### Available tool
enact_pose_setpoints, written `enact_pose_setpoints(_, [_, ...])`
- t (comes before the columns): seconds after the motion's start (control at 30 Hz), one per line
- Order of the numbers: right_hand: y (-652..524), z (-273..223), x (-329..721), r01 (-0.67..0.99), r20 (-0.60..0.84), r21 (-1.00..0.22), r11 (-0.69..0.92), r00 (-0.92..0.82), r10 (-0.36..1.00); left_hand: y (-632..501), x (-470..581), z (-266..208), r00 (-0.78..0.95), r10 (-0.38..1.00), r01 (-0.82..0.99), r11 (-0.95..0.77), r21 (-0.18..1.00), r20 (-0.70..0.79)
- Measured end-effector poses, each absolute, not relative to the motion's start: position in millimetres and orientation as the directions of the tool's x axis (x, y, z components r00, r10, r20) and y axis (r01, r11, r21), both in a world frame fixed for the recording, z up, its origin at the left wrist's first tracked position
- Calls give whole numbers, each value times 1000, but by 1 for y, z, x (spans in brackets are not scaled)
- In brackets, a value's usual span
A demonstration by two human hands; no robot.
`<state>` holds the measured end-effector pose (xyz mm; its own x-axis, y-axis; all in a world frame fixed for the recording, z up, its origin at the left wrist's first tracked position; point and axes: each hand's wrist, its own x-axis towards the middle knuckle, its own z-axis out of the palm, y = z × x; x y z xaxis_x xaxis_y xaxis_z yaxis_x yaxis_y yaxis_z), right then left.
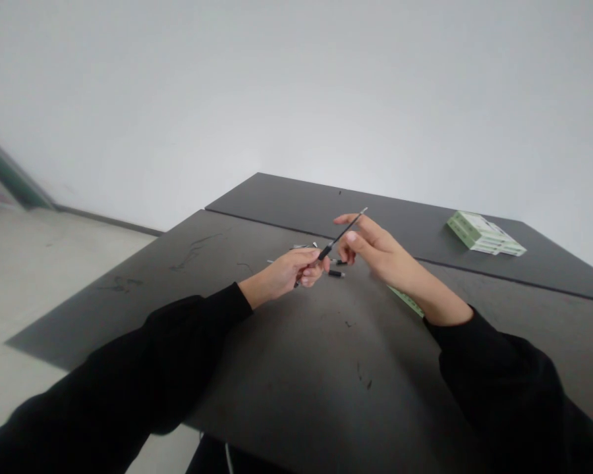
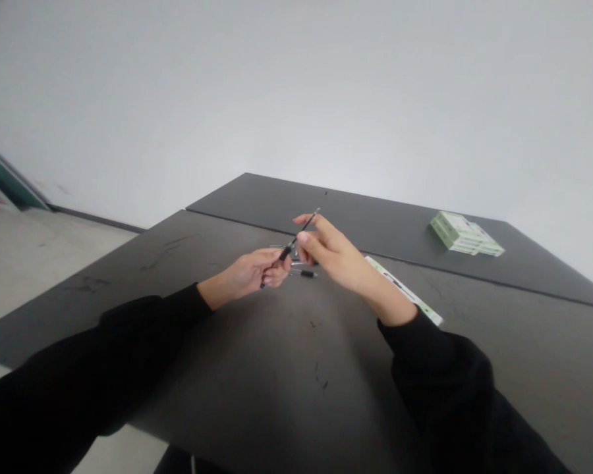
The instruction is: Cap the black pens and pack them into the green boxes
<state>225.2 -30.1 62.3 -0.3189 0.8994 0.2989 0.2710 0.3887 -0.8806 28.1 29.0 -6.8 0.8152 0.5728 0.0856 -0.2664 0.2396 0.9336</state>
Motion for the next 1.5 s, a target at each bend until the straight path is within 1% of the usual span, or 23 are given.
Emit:
enact_pose_setpoints(0.07, [-23, 49, 223, 339, 299, -854, 394, -299, 906, 38, 21, 0, 763, 633, -310, 180, 934, 131])
enact_pose_setpoints(0.13, [-14, 32, 222, 469, 295, -794, 386, -256, 920, 50, 11, 5, 694, 701, -333, 107, 937, 167])
enact_pose_setpoints(0.2, [-6, 14, 222, 613, 318, -686, 392, -232, 919, 61, 2, 7, 627, 760, -342, 69, 937, 173])
enact_pose_setpoints(0.3, [-1, -11, 214, 754, 330, -487, 440, -307, 893, 70, -4, 6, 586, 797, -335, 76, 939, 145])
enact_pose_setpoints(0.37, [0, -21, 205, 792, 327, -382, 476, -366, 871, 71, -4, 4, 600, 790, -316, 85, 945, 129])
enact_pose_setpoints(0.43, [0, -25, 195, 807, 321, -326, 492, -395, 861, 69, -2, 3, 621, 774, -298, 84, 951, 126])
enact_pose_setpoints(0.63, [7, -23, 169, 848, 283, -235, 475, -408, 868, 65, 1, 4, 617, 771, -286, 36, 958, 156])
enact_pose_setpoints(0.7, [7, -26, 163, 851, 273, -224, 475, -413, 869, 67, 0, 2, 606, 781, -272, 25, 962, 151])
enact_pose_setpoints(0.83, [3, -28, 159, 847, 290, -239, 475, -404, 867, 70, 0, -2, 613, 776, -240, 0, 971, 152])
enact_pose_setpoints(0.93, [3, -9, 171, 847, 319, -279, 452, -363, 876, 71, 0, -5, 641, 743, -205, -74, 976, 191])
enact_pose_setpoints(0.97, [4, 2, 179, 842, 326, -322, 432, -329, 886, 70, -1, -6, 653, 731, -185, -101, 977, 199])
enact_pose_setpoints(1.03, [5, 26, 197, 801, 347, -463, 380, -231, 909, 68, -1, -6, 674, 711, -137, -146, 980, 200])
enact_pose_setpoints(1.13, [5, 56, 222, 654, 412, -671, 350, -64, 909, 61, 0, -4, 698, 695, -55, -187, 981, 172])
enact_pose_setpoints(1.2, [3, 65, 230, 556, 426, -748, 362, -16, 905, 58, 1, -3, 712, 688, -8, -190, 982, 139])
enact_pose_setpoints(1.27, [1, 67, 232, 460, 394, -812, 359, -22, 919, 56, 1, -2, 725, 679, 21, -190, 981, 116])
enact_pose_setpoints(1.33, [0, 65, 230, 399, 353, -850, 343, -52, 934, 56, 1, -1, 737, 667, 38, -206, 978, 112])
enact_pose_setpoints(1.5, [1, 63, 228, 388, 289, -869, 309, -109, 951, 56, 1, -1, 747, 655, 43, -219, 975, 115])
